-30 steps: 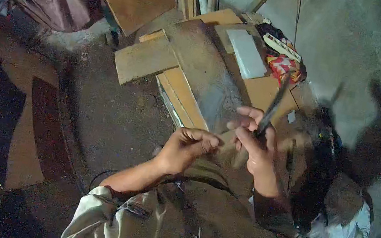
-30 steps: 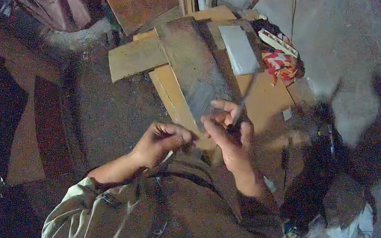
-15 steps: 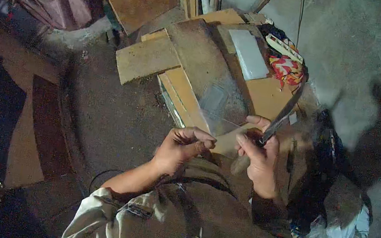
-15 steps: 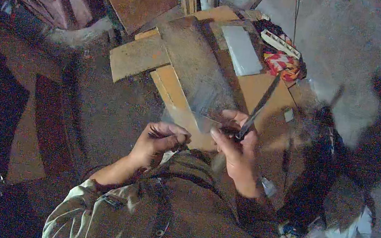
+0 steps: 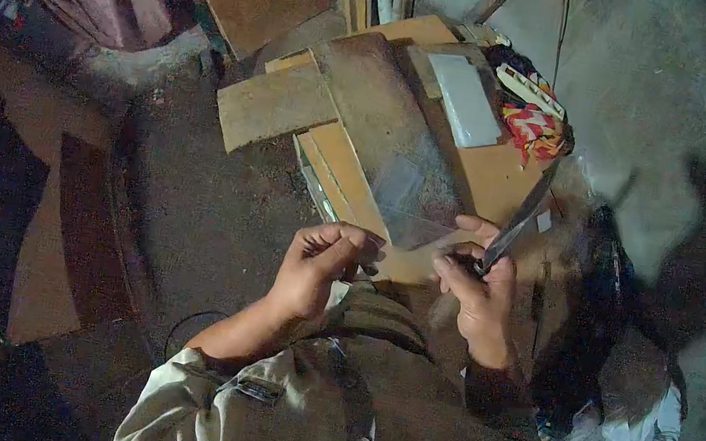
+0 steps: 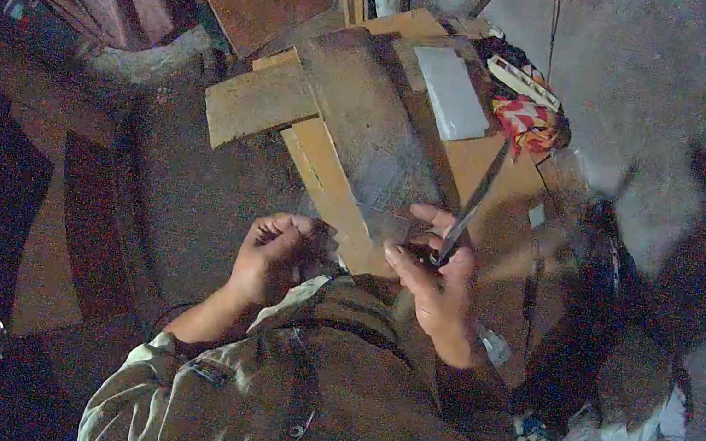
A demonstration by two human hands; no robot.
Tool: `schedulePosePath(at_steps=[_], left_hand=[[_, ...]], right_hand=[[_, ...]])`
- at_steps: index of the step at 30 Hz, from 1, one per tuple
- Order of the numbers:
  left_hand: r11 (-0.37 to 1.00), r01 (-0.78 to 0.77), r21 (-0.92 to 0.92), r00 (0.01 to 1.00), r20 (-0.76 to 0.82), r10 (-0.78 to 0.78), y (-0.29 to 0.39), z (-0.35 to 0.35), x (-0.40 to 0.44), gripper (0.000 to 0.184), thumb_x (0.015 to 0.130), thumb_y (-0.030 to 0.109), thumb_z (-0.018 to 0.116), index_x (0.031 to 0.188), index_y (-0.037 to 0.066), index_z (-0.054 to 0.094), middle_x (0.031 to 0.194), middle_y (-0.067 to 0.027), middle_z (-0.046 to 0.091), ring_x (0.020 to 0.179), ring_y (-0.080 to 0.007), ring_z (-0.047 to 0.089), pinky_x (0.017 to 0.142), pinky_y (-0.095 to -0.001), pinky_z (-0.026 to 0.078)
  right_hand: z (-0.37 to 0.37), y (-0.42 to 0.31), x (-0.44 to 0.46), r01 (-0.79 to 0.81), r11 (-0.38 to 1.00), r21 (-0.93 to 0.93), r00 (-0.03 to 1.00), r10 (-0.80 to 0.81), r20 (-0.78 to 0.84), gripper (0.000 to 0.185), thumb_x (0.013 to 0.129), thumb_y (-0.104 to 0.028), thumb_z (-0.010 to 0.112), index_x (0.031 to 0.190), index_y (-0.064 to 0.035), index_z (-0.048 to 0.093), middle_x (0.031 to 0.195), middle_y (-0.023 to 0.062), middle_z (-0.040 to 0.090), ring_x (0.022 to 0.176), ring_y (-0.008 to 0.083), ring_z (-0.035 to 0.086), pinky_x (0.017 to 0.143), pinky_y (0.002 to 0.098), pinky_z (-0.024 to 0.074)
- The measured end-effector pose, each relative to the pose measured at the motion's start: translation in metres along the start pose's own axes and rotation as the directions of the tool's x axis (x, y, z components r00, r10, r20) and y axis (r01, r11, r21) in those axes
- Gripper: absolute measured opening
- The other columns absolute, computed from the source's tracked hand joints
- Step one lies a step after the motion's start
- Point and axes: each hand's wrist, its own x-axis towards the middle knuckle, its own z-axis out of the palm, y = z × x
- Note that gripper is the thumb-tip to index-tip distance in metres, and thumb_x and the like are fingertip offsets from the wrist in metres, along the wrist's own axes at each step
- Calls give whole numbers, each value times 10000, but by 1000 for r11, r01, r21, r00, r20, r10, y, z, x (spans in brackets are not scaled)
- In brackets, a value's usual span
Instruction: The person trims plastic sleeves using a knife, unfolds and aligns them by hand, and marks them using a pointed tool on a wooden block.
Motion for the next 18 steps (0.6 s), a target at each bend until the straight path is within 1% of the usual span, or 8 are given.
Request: schedulePosePath(at_steps=[3, 4, 7, 9, 12, 14, 17, 18], left_hand=[[996, -17, 84, 999, 42, 14, 12, -2, -2, 190, 887, 165, 555, 944, 4, 637, 857, -76, 662, 716, -123, 605, 603, -233, 437], [993, -34, 114, 999, 11, 33, 12, 0, -2, 200, 889, 172, 551, 950, 1, 635, 858, -76, 662, 720, -127, 606, 595, -239, 440], [995, 4, 104, 1000, 20, -6, 16, -3, -4, 200, 892, 167, 545, 955, -3, 630, 866, -82, 661, 734, -131, 609, 590, -242, 439], [995, -36, 94, 999, 19, 34, 11, -3, -3, 186, 890, 154, 542, 946, -4, 622, 874, -91, 658, 762, -149, 617, 629, -264, 461], [998, -67, -13, 996, 49, 67, 19, 2, -4, 194, 890, 163, 542, 939, -8, 620, 870, -92, 655, 780, -157, 615, 684, -280, 479], [996, -44, 80, 988, 153, 31, 24, 0, -2, 202, 878, 167, 568, 948, -15, 621, 865, -87, 654, 791, -155, 611, 730, -286, 484], [983, 57, 173, 985, 153, -84, 25, 3, -1, 192, 858, 152, 604, 944, -19, 628, 864, -85, 654, 780, -144, 610, 722, -287, 488], [984, 56, 171, 985, 151, -83, 27, 5, -1, 192, 858, 152, 604, 944, -19, 628, 864, -85, 654, 780, -144, 610, 722, -287, 488]], right_hand=[[1, 0, 2, 52, 998, -24, 998, -52, -24, 500, 730, -45, 692, 1166, -13, 448, 873, 50, 601, 748, 98, 577, 655, 223, 467], [1, 0, 2, 50, 998, -24, 998, -51, -22, 500, 730, -45, 692, 1166, -13, 448, 873, 50, 601, 748, 98, 577, 655, 223, 467], [-1, -2, 1, 53, 998, -47, 998, -54, -31, 501, 728, -53, 696, 1163, -17, 451, 834, 32, 598, 729, 93, 572, 639, 216, 455], [-2, -3, 1, 56, 997, -60, 998, -58, -22, 498, 726, -57, 698, 1159, -17, 453, 826, 31, 605, 698, 86, 564, 612, 213, 444], [-2, -7, 0, 19, 999, -48, 1000, -19, -2, 499, 726, -59, 699, 1158, -19, 454, 837, 39, 612, 679, 78, 557, 584, 205, 429], [1, -12, -1, 14, 998, -62, 1000, -14, -1, 501, 724, -62, 702, 1157, -18, 455, 838, 42, 614, 671, 75, 556, 574, 203, 426], [1, -12, -1, 4, 997, -74, 1000, -4, 13, 503, 719, -68, 708, 1152, -14, 458, 828, 45, 615, 657, 73, 556, 555, 200, 422], [0, -12, -1, 2, 997, -74, 1000, 0, 25, 503, 716, -71, 711, 1148, -11, 460, 817, 45, 613, 650, 75, 558, 547, 200, 422]])
